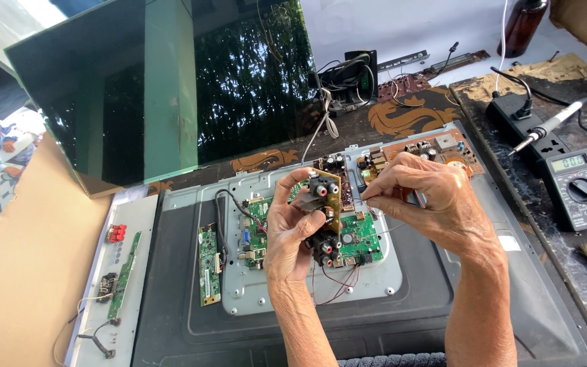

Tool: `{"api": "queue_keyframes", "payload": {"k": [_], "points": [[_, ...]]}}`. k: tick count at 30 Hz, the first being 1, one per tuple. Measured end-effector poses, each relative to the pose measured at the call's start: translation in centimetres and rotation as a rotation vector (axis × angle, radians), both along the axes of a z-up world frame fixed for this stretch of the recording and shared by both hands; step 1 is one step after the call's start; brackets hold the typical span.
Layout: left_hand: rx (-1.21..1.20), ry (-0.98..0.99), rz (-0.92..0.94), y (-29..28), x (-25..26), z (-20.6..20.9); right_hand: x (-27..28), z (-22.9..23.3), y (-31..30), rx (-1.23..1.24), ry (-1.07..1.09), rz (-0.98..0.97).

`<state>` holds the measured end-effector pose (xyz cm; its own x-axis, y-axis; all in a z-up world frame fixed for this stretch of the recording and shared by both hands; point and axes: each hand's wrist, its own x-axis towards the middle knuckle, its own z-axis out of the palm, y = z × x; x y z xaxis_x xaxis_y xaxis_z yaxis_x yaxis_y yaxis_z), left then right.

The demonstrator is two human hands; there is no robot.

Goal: The person holds a small circuit board and uses a soldering iron to work on its components. They then use pliers to cut a wire attached to the board. The task involves precise hand movements and tool manipulation.

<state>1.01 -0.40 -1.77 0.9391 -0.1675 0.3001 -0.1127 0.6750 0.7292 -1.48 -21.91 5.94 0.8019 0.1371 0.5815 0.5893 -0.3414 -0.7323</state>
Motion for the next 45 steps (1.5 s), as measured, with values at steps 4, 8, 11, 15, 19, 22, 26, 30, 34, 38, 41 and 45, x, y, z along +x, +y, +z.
{"api": "queue_keyframes", "payload": {"k": [4, 8, 11, 15, 19, 22, 26, 30, 34, 38, 41, 45], "points": [[0.024, -0.009, 0.006, -0.1, -0.5, 0.8, 0.0, 0.1, 0.0, 0.006, -0.011, 0.014], [0.041, -0.016, -0.003, 0.0, -0.4, 0.7, -0.1, 0.2, 0.2, 0.005, -0.014, 0.024], [0.027, -0.01, -0.005, 0.2, -0.2, 0.4, -0.1, 0.2, 0.2, 0.002, -0.013, 0.026], [0.014, -0.007, 0.011, 0.2, -0.3, 0.3, -0.1, 0.3, 0.4, -0.002, -0.019, 0.037], [0.029, -0.013, 0.026, 0.1, -0.5, 0.5, -0.1, 0.3, 0.7, -0.006, -0.016, 0.039], [0.046, -0.014, 0.048, -0.1, -0.9, 1.3, 0.0, 0.0, 0.6, -0.01, -0.012, 0.037], [0.143, 0.037, 0.068, -0.2, -1.6, 2.7, 0.3, -0.9, 0.0, -0.196, -0.071, 0.059], [0.141, 0.03, 0.078, -0.2, -1.7, 2.8, 0.3, -0.9, 0.0, -0.204, -0.073, 0.054], [0.146, 0.014, 0.076, -0.1, -1.9, 2.8, 0.4, -1.1, 0.1, -0.206, -0.073, 0.041], [0.177, 0.032, 0.115, 0.0, -2.3, 3.1, 0.5, -1.0, 0.2, -0.204, -0.051, 0.025], [0.244, 0.008, 0.157, -0.3, -2.8, 3.7, 0.7, -0.9, 0.2, -0.197, -0.057, 0.032], [0.353, 0.026, 0.237, -0.6, -3.6, 4.8, 0.8, -0.9, -0.2, -0.164, -0.111, 0.029]]}}
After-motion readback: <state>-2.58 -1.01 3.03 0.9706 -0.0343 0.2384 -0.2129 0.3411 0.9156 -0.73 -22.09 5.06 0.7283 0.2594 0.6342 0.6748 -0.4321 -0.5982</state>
